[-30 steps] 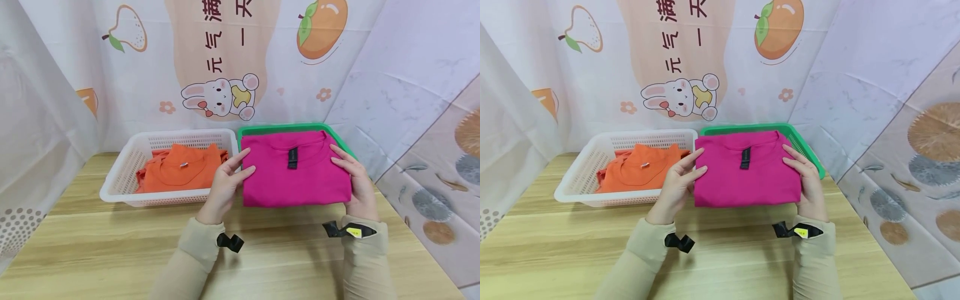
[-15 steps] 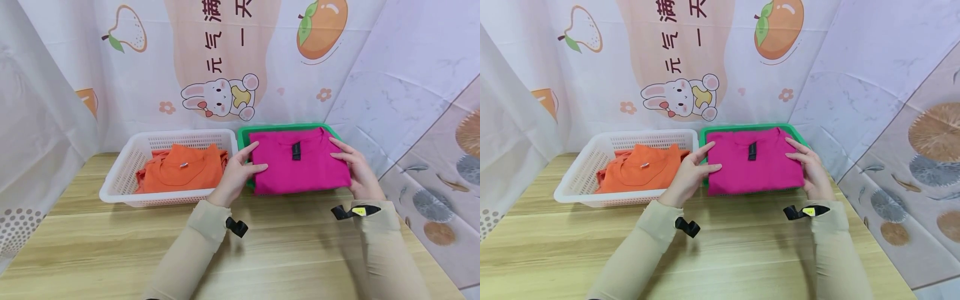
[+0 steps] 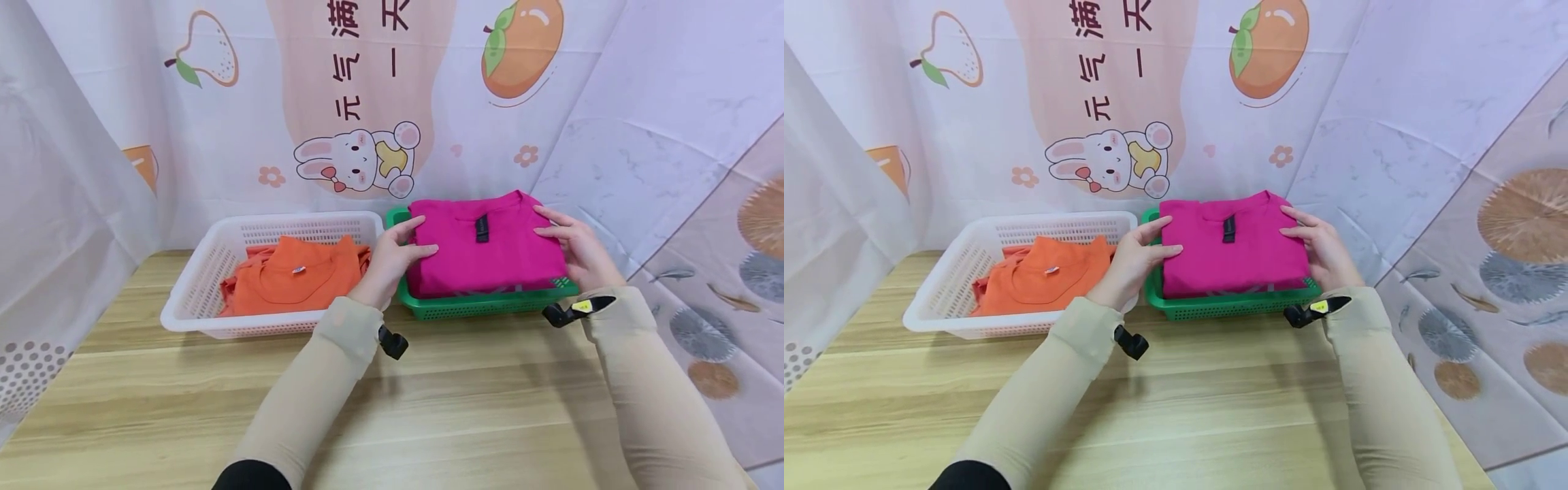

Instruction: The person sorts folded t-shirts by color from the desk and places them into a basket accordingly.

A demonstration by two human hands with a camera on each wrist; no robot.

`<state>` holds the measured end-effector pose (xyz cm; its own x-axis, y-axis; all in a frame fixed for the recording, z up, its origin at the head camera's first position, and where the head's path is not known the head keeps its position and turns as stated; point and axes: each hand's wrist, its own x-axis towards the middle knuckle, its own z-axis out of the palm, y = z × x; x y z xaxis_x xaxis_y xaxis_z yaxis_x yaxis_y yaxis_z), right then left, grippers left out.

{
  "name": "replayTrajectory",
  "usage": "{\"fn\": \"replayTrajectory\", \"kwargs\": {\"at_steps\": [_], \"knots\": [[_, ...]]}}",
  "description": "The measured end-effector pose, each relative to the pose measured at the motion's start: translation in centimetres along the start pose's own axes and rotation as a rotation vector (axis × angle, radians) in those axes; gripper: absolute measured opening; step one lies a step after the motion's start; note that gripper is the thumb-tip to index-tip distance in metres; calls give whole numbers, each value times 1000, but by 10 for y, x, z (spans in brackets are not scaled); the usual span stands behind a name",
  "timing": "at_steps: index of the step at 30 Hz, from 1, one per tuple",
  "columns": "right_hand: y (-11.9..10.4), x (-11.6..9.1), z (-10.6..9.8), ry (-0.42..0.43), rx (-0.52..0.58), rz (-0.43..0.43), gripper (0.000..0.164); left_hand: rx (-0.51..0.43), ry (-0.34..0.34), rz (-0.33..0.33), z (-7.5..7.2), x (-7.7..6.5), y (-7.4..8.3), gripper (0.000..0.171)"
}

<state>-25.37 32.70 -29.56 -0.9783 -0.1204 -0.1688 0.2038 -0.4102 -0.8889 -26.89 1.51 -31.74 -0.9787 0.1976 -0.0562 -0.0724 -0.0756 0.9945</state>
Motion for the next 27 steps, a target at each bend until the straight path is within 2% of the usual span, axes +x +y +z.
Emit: {"fn": "replayTrajectory", "kwargs": {"at_steps": [6,13,19,23,27], "knots": [[-2,11,1,40,-8,26,36,27,31,-25,1,10,1,61],[5,24,2,107,-34,-50,38,64,53,-8,-3,18,-2,61],[14,24,-12,124,-166,-119,23,-38,108,-5,-19,17,-11,53],[15,20,-20,104,-82,-107,25,-92,122,-10,-26,14,-13,53],[13,17,-20,98,-2,-93,22,-132,116,-4,-28,10,-11,53]]}}
